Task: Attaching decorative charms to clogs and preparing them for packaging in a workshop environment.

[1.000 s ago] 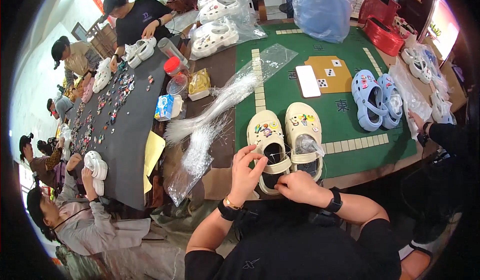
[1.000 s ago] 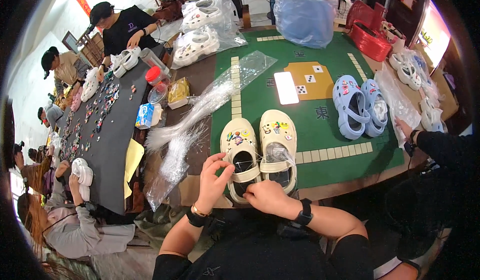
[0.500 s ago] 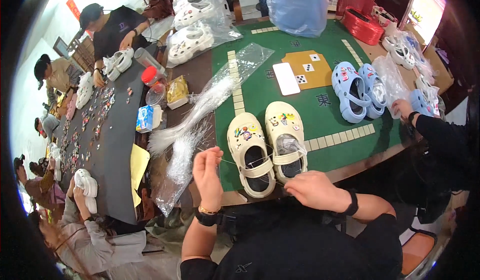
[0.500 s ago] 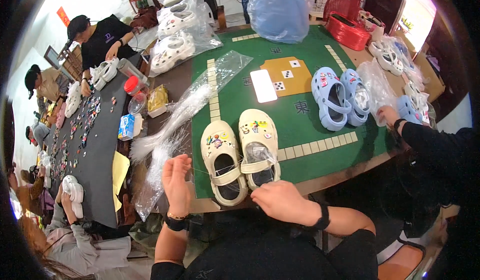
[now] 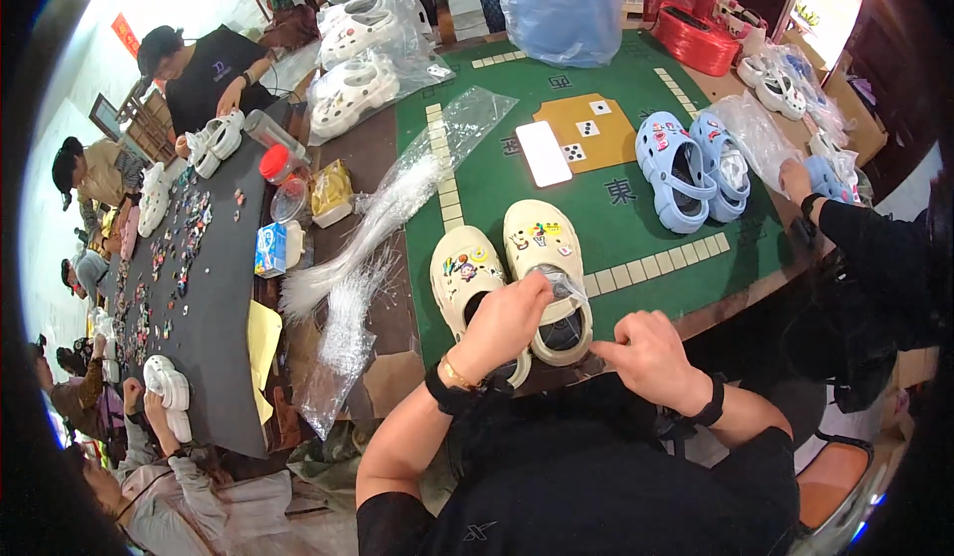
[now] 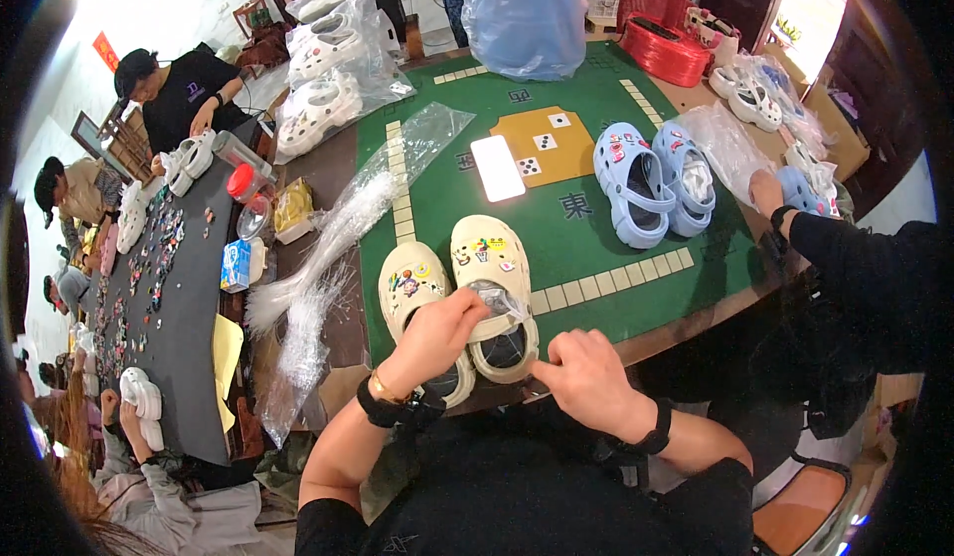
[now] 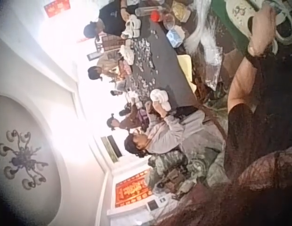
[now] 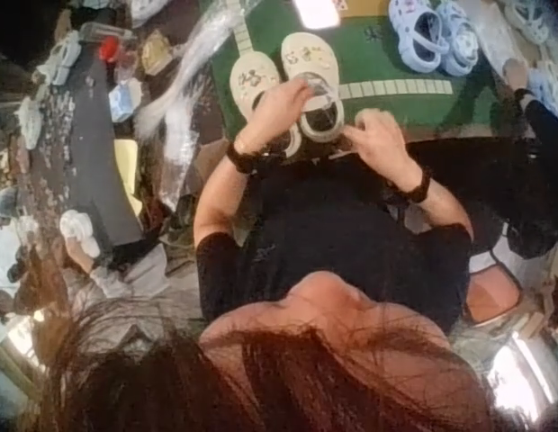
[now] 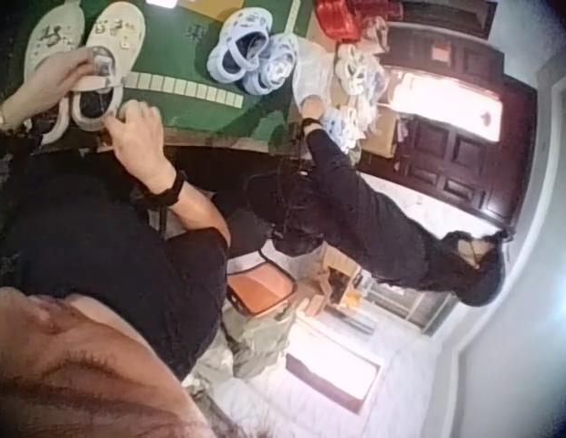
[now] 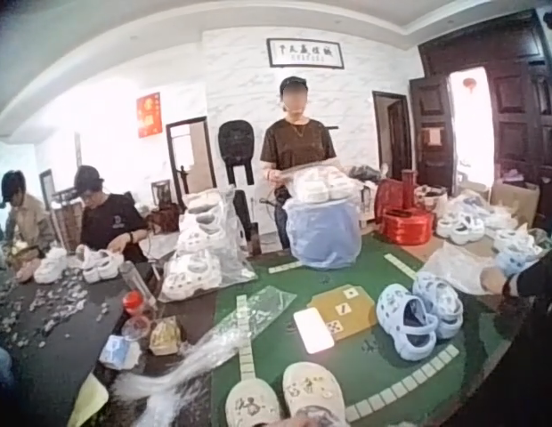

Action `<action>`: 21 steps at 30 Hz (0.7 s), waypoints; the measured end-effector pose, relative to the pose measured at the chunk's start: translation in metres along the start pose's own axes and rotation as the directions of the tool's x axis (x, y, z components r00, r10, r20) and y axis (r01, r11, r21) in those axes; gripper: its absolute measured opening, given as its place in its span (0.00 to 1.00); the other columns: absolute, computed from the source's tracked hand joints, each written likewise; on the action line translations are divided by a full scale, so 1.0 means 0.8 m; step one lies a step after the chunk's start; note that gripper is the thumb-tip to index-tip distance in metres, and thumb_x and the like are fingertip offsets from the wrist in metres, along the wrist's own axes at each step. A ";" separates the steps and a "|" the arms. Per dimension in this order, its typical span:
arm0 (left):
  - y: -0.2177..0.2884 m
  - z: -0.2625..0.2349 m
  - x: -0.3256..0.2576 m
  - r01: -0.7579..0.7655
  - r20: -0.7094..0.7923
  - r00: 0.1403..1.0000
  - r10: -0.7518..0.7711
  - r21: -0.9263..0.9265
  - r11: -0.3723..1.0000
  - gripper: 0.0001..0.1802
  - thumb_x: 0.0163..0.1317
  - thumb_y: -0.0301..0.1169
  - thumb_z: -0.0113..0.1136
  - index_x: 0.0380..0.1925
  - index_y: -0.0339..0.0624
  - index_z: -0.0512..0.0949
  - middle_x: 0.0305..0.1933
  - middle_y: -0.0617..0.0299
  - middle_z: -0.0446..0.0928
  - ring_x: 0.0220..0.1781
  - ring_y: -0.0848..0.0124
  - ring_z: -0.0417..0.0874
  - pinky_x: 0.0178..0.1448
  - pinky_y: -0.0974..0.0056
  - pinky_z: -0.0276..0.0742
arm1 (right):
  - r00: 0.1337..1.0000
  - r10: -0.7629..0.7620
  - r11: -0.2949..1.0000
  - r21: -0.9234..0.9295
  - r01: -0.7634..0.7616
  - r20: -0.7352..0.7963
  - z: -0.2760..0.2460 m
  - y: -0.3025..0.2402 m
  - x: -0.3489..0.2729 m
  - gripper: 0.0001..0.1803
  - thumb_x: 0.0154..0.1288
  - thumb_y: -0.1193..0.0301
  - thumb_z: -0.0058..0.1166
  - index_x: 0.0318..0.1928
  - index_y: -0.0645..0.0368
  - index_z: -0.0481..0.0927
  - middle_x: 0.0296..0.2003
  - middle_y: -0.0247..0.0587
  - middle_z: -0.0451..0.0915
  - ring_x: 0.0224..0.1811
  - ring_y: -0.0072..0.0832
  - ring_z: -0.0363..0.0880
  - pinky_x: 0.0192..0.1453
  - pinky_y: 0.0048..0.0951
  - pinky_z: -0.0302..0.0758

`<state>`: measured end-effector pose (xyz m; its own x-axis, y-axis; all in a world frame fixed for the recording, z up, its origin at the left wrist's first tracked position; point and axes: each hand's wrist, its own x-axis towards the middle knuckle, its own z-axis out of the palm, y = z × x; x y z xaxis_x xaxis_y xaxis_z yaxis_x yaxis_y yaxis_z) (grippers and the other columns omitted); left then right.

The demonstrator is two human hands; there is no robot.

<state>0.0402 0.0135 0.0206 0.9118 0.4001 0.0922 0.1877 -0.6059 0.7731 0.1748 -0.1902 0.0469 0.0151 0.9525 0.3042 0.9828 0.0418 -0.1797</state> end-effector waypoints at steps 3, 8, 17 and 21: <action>-0.002 0.000 0.008 0.069 -0.010 0.998 -0.070 -0.061 0.996 0.09 0.68 0.31 0.49 0.36 0.35 0.72 0.30 0.46 0.81 0.36 0.48 0.83 0.40 0.53 0.78 | 0.999 0.005 0.987 0.160 0.002 -0.045 0.019 -0.005 -0.007 0.09 0.53 0.73 0.61 0.36 0.50 0.85 0.28 0.31 0.74 0.28 0.29 0.75 0.33 0.32 0.70; -0.012 -0.002 0.019 0.120 0.054 0.992 -0.112 -0.168 0.978 0.10 0.68 0.31 0.48 0.36 0.33 0.73 0.31 0.46 0.83 0.35 0.52 0.85 0.39 0.55 0.79 | 0.984 -0.049 0.924 0.365 0.109 -0.170 0.062 -0.020 0.006 0.08 0.54 0.72 0.64 0.36 0.52 0.84 0.30 0.30 0.80 0.26 0.30 0.80 0.31 0.32 0.76; -0.034 0.001 0.023 0.223 0.206 0.964 -0.167 -0.286 0.932 0.10 0.69 0.32 0.49 0.36 0.34 0.74 0.32 0.55 0.82 0.35 0.66 0.83 0.41 0.63 0.78 | 0.932 0.018 0.915 0.382 0.130 -0.361 0.102 -0.022 0.025 0.10 0.52 0.77 0.63 0.37 0.60 0.83 0.39 0.40 0.82 0.35 0.36 0.82 0.38 0.34 0.78; -0.031 -0.003 0.024 0.181 0.254 0.959 -0.122 -0.223 0.958 0.11 0.69 0.34 0.49 0.35 0.37 0.75 0.31 0.56 0.80 0.35 0.66 0.81 0.40 0.62 0.76 | 0.953 0.040 0.909 0.406 0.090 -0.301 0.104 -0.017 0.019 0.12 0.51 0.80 0.60 0.40 0.62 0.83 0.40 0.43 0.82 0.37 0.39 0.83 0.40 0.36 0.78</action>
<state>0.0521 0.0375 0.0047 0.9447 0.2831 -0.1658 0.2637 -0.3544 0.8971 0.1465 -0.1515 -0.0238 0.1095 0.8181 0.5645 0.8204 0.2463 -0.5161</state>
